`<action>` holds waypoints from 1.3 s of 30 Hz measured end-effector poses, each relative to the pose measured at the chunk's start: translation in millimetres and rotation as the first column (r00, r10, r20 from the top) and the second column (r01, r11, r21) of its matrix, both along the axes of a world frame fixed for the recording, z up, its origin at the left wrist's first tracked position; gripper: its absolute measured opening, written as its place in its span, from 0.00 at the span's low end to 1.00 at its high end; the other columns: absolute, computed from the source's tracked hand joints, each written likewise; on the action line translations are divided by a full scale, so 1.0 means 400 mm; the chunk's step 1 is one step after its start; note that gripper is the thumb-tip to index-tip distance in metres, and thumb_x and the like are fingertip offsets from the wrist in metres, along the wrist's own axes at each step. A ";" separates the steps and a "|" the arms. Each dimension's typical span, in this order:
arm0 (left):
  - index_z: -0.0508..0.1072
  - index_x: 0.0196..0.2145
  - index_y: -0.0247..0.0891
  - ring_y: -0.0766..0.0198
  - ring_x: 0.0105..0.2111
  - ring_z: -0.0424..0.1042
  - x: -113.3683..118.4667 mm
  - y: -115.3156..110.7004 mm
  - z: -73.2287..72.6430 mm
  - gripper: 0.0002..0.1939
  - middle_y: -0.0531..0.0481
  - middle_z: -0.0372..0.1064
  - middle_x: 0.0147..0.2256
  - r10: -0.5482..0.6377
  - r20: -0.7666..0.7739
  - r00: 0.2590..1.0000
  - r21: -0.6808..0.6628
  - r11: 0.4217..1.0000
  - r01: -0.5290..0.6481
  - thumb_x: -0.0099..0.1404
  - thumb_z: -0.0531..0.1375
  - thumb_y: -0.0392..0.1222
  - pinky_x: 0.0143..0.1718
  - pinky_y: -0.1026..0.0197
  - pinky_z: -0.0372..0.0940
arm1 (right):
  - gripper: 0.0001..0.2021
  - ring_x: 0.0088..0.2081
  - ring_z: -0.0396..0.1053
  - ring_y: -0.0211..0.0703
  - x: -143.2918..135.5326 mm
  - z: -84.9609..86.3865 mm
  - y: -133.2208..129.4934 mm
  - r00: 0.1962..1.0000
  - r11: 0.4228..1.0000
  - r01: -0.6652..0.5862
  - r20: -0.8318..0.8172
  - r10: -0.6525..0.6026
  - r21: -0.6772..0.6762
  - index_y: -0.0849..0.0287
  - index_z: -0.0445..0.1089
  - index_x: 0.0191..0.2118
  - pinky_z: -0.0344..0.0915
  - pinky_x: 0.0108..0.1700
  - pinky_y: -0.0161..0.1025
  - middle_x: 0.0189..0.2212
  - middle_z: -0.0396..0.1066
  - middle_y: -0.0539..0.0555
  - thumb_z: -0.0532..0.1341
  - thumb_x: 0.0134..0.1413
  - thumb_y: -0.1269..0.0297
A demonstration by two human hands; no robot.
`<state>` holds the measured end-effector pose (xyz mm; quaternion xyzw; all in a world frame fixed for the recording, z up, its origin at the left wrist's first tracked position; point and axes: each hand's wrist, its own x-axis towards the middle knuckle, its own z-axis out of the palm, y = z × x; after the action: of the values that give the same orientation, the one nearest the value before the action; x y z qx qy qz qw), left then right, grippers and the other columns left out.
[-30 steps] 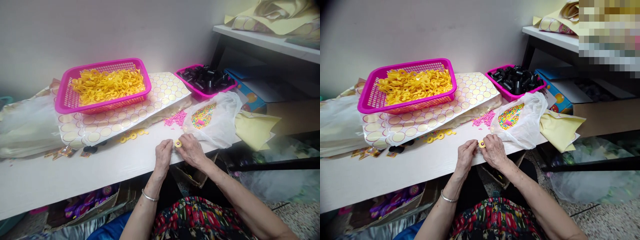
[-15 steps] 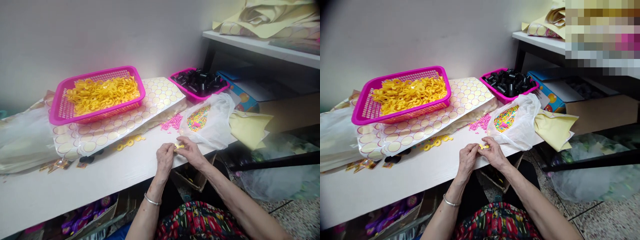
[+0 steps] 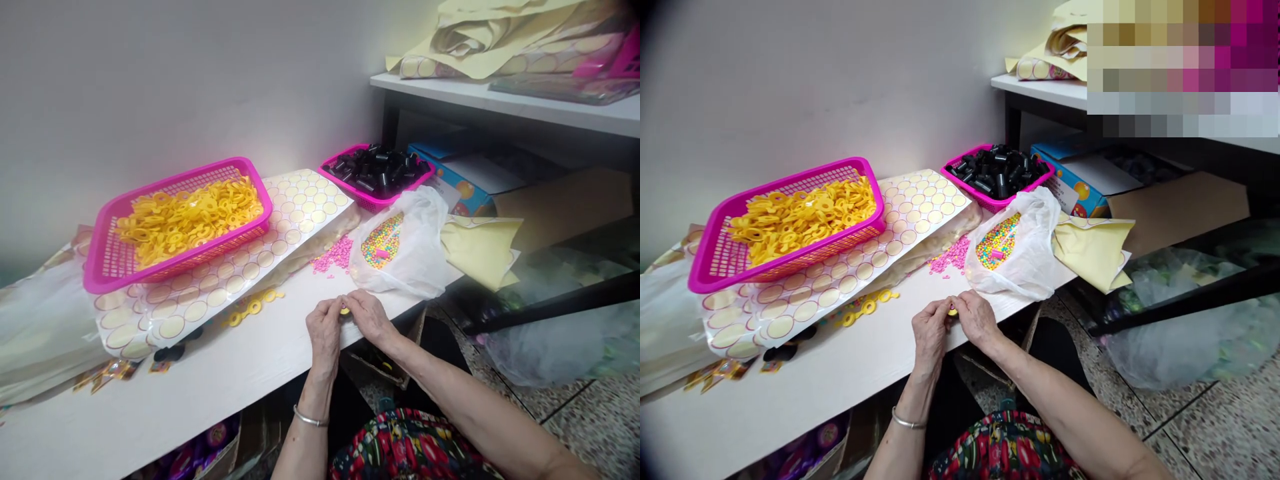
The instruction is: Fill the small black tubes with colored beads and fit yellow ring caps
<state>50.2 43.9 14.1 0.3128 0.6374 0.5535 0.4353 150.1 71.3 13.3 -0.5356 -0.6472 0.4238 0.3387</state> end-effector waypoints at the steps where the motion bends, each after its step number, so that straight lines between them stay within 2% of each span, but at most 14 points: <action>1: 0.74 0.30 0.31 0.68 0.23 0.65 0.004 0.000 -0.002 0.16 0.52 0.68 0.21 0.024 0.015 1.000 -0.002 1.000 -0.023 0.50 0.62 0.48 0.24 0.67 0.59 | 0.15 0.32 0.65 0.38 -0.001 0.000 -0.001 1.000 1.000 0.000 0.006 0.000 0.003 0.60 0.69 0.27 0.59 0.38 0.35 0.27 0.68 0.52 0.51 0.57 0.61; 4: 0.74 0.33 0.33 0.69 0.21 0.64 0.013 -0.008 -0.011 0.16 0.53 0.67 0.20 0.052 0.008 0.999 -0.007 0.999 -0.052 0.51 0.61 0.48 0.22 0.68 0.57 | 0.14 0.32 0.64 0.38 -0.003 0.002 -0.011 1.000 1.000 0.007 0.026 -0.007 -0.002 0.60 0.68 0.28 0.59 0.37 0.35 0.27 0.67 0.52 0.49 0.58 0.61; 9: 0.74 0.31 0.34 0.69 0.21 0.63 0.023 -0.019 -0.027 0.14 0.52 0.67 0.20 0.042 -0.025 0.999 -0.021 0.999 -0.042 0.53 0.60 0.49 0.20 0.68 0.55 | 0.11 0.29 0.64 0.38 -0.001 0.001 -0.017 0.998 0.997 0.038 -0.045 -0.041 -0.072 0.58 0.65 0.28 0.60 0.33 0.34 0.25 0.66 0.50 0.49 0.56 0.61; 12: 0.74 0.29 0.33 0.71 0.18 0.61 0.023 -0.010 -0.028 0.14 0.53 0.66 0.19 0.066 0.017 0.998 -0.013 0.998 -0.066 0.51 0.61 0.48 0.18 0.68 0.54 | 0.10 0.22 0.62 0.36 -0.002 -0.009 -0.007 0.980 0.981 0.009 -0.192 -0.047 -0.193 0.58 0.62 0.26 0.58 0.25 0.32 0.20 0.63 0.47 0.52 0.53 0.59; 16: 0.72 0.25 0.31 0.74 0.13 0.56 0.008 0.005 -0.017 0.14 0.55 0.63 0.16 0.027 0.136 0.990 -0.029 0.999 -0.024 0.48 0.63 0.47 0.15 0.69 0.50 | 0.11 0.14 0.54 0.32 -0.006 -0.011 -0.003 0.932 0.929 -0.038 -0.348 -0.100 -0.369 0.57 0.60 0.26 0.52 0.15 0.30 0.13 0.56 0.43 0.54 0.49 0.55; 19: 0.70 0.21 0.31 0.74 0.11 0.54 -0.004 0.011 -0.008 0.13 0.57 0.60 0.12 -0.014 0.141 0.990 -0.068 0.997 0.023 0.47 0.63 0.46 0.13 0.69 0.48 | 0.11 0.13 0.54 0.32 -0.011 -0.004 -0.008 0.931 0.941 -0.026 -0.350 -0.100 -0.337 0.58 0.61 0.26 0.52 0.13 0.30 0.12 0.56 0.43 0.54 0.48 0.55; 24: 0.68 0.20 0.32 0.74 0.10 0.54 -0.005 0.008 -0.004 0.14 0.58 0.58 0.11 -0.032 0.039 0.999 -0.052 0.998 0.034 0.49 0.61 0.47 0.12 0.70 0.49 | 0.13 0.12 0.55 0.32 -0.013 0.002 -0.013 0.950 0.960 -0.022 -0.306 -0.068 -0.279 0.58 0.61 0.26 0.53 0.13 0.30 0.12 0.56 0.43 0.53 0.50 0.54; 29: 0.68 0.20 0.33 0.73 0.10 0.54 -0.015 0.007 -0.001 0.16 0.57 0.57 0.10 -0.118 -0.011 0.993 -0.041 0.992 0.117 0.49 0.61 0.50 0.13 0.69 0.48 | 0.14 0.13 0.56 0.30 0.008 0.013 -0.002 0.933 0.915 -0.176 -0.357 0.038 -0.362 0.60 0.62 0.29 0.55 0.16 0.29 0.14 0.59 0.44 0.54 0.50 0.52; 33: 0.69 0.19 0.32 0.72 0.13 0.55 -0.040 0.016 0.003 0.15 0.55 0.59 0.12 -0.206 -0.017 0.979 -0.048 0.978 0.205 0.49 0.60 0.49 0.15 0.68 0.49 | 0.12 0.18 0.59 0.30 0.028 0.030 0.010 0.905 0.892 -0.311 -0.388 0.174 -0.327 0.62 0.64 0.30 0.58 0.18 0.28 0.19 0.64 0.46 0.61 0.43 0.57; 39: 0.69 0.15 0.32 0.73 0.16 0.54 -0.064 0.039 0.020 0.15 0.55 0.58 0.13 -0.308 -0.214 0.927 -0.109 0.951 0.291 0.47 0.62 0.48 0.18 0.68 0.47 | 0.08 0.16 0.59 0.29 0.034 0.043 0.028 0.924 0.876 -0.330 -0.308 0.225 -0.350 0.63 0.66 0.29 0.57 0.18 0.28 0.19 0.63 0.45 0.61 0.40 0.65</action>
<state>24.6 59.7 22.0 0.4513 0.6486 0.4163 0.4498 163.9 82.4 30.5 -0.4339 -0.5691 0.6561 0.2397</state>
